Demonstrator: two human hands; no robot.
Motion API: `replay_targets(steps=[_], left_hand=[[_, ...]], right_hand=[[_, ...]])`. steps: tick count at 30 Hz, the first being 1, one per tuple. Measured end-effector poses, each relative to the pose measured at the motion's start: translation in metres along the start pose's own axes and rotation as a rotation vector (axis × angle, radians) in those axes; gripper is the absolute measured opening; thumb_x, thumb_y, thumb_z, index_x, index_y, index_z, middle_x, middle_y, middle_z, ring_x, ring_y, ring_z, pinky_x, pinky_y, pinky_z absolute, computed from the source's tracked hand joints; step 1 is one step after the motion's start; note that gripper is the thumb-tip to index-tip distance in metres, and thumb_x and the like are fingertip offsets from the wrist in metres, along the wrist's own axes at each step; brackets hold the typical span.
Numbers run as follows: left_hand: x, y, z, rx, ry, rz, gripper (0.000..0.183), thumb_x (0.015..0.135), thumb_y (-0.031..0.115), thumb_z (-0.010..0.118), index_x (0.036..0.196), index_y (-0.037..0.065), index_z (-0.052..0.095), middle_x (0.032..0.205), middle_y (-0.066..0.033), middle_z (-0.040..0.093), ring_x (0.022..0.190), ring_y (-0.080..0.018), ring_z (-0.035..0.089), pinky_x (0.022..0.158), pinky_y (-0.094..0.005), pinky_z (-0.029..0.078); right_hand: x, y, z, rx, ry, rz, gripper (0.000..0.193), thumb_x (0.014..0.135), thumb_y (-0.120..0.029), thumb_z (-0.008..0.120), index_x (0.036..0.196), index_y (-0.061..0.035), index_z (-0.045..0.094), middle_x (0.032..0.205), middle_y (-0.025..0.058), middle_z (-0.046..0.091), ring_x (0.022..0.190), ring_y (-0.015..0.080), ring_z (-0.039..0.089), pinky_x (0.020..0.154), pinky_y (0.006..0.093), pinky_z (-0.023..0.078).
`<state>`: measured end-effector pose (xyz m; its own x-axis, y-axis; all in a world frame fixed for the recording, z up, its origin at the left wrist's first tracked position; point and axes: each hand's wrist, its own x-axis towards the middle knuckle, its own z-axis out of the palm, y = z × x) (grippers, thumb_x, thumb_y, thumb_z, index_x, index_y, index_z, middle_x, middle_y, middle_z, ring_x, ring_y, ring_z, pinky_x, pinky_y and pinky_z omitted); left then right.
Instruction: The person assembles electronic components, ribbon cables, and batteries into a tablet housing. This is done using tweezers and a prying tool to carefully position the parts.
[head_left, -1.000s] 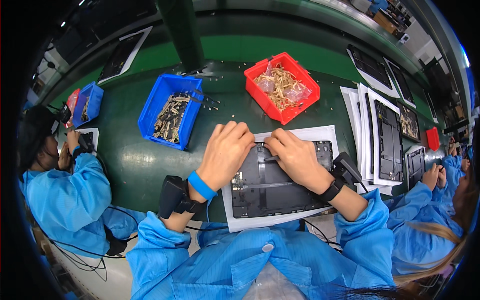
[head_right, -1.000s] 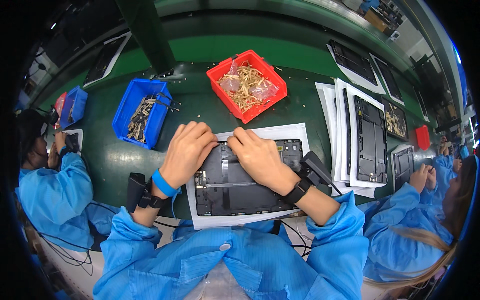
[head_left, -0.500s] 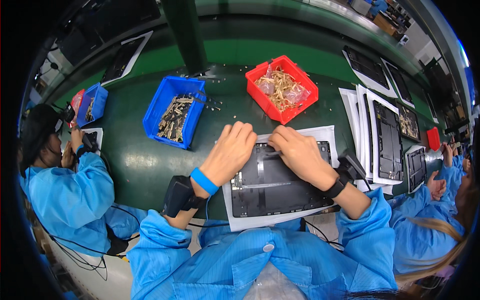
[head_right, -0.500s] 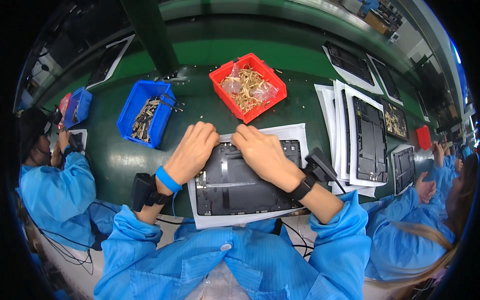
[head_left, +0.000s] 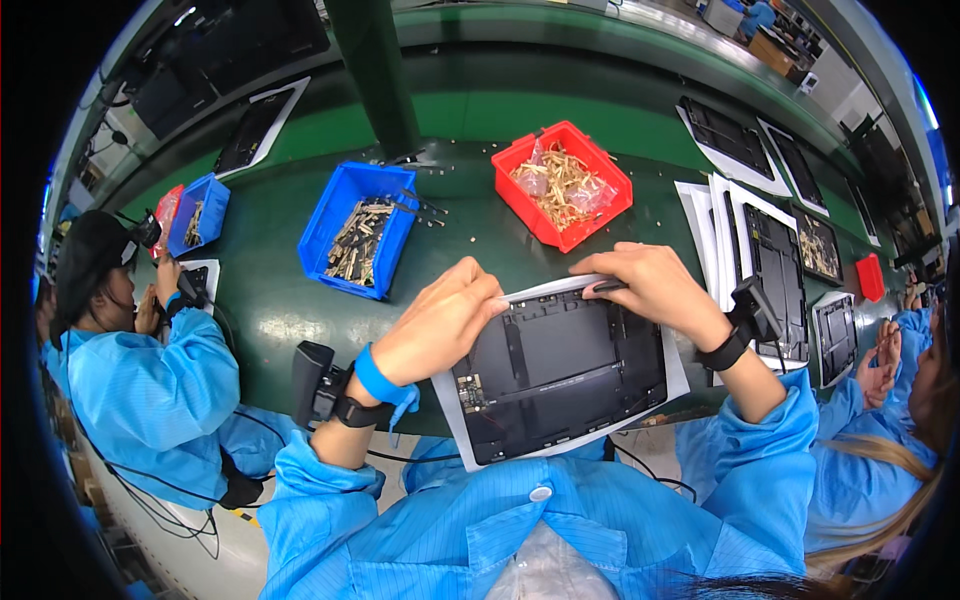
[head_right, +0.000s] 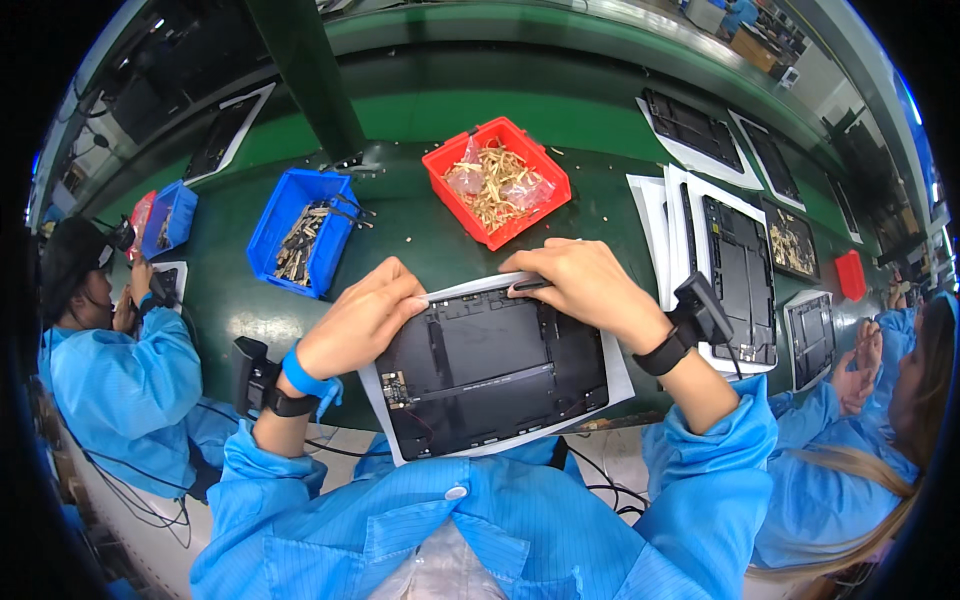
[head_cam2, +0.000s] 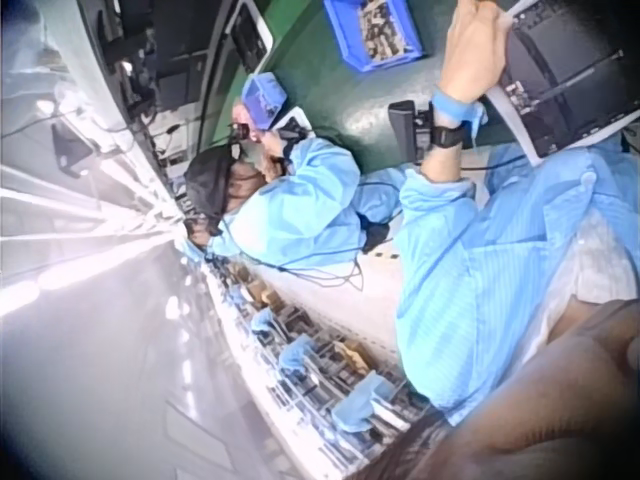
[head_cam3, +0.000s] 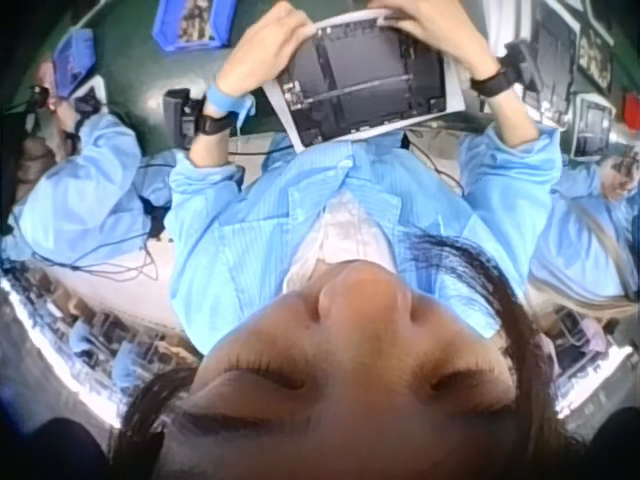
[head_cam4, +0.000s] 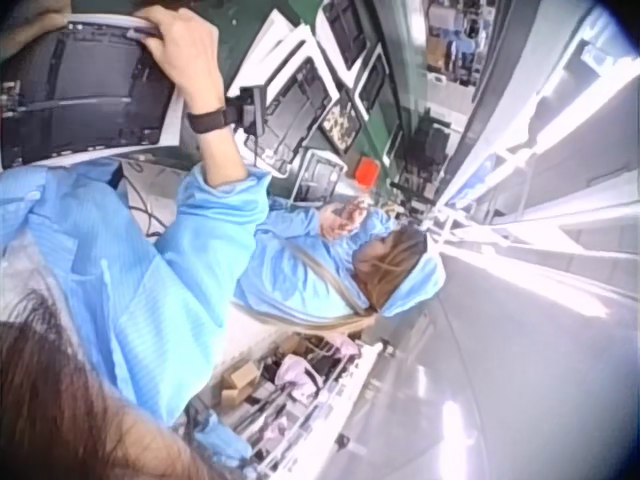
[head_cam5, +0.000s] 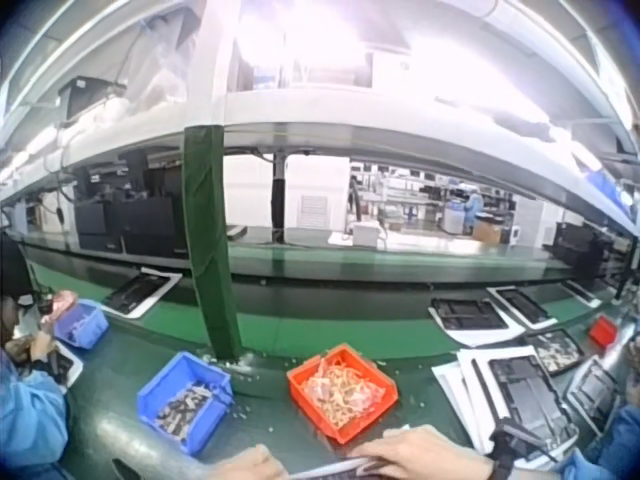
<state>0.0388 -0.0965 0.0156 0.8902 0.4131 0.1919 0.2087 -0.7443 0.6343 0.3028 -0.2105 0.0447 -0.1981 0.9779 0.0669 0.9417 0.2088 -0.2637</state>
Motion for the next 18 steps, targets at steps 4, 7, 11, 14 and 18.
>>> replay_targets(steps=[4, 7, 11, 14, 18], left_hand=[[0.004, 0.002, -0.026, -0.656, -0.18, -0.234, 0.027, 0.1, 0.02, 0.058, 0.117, -0.001, 0.058, 0.104, -0.0056, 0.065, 0.099, -0.0074, 0.059, 0.084, -0.0261, 0.049], [0.008, -0.001, -0.036, -0.943, -0.078, -0.27, 0.03, 0.101, 0.016, 0.055, 0.126, -0.001, 0.055, 0.113, -0.0093, 0.066, 0.106, -0.013, 0.061, 0.092, -0.0269, 0.051], [0.008, -0.002, -0.025, -1.263, -0.018, -0.307, 0.028, 0.099, 0.008, 0.051, 0.125, 0.0, 0.054, 0.118, -0.0116, 0.065, 0.107, -0.0149, 0.062, 0.093, -0.0284, 0.053], [0.011, -0.004, -0.023, -1.293, -0.003, -0.329, 0.026, 0.098, 0.005, 0.049, 0.123, 0.001, 0.053, 0.12, -0.0127, 0.064, 0.105, -0.0139, 0.063, 0.091, -0.0274, 0.055], [0.012, 0.0, -0.022, -1.29, 0.016, -0.355, 0.024, 0.097, 0.003, 0.049, 0.12, 0.001, 0.053, 0.116, -0.0119, 0.064, 0.1, -0.0124, 0.064, 0.085, -0.0256, 0.057]], right_hand=[[0.0, 0.012, -0.017, 0.362, -0.096, 0.078, 0.027, 0.085, -0.032, 0.074, 0.096, -0.008, 0.072, 0.08, 0.0094, 0.07, 0.073, 0.0233, 0.065, 0.066, 0.0338, 0.048], [-0.001, 0.018, -0.032, 0.583, -0.252, 0.236, 0.03, 0.087, -0.033, 0.074, 0.097, -0.0046, 0.072, 0.078, 0.0064, 0.069, 0.072, 0.0142, 0.062, 0.068, 0.0296, 0.047], [-0.002, 0.03, -0.025, 0.76, -0.332, 0.257, 0.029, 0.088, -0.028, 0.075, 0.095, 0.0, 0.072, 0.08, 0.0021, 0.069, 0.079, 0.01, 0.059, 0.077, 0.0281, 0.046], [-0.005, 0.033, -0.019, 0.86, -0.338, 0.289, 0.028, 0.087, -0.028, 0.076, 0.094, -0.0005, 0.073, 0.081, 0.0019, 0.069, 0.081, 0.0101, 0.059, 0.08, 0.0278, 0.046], [-0.008, 0.036, -0.017, 0.891, -0.343, 0.312, 0.028, 0.086, -0.028, 0.077, 0.094, -0.0013, 0.073, 0.082, 0.0011, 0.069, 0.081, 0.0099, 0.059, 0.083, 0.0273, 0.045]])
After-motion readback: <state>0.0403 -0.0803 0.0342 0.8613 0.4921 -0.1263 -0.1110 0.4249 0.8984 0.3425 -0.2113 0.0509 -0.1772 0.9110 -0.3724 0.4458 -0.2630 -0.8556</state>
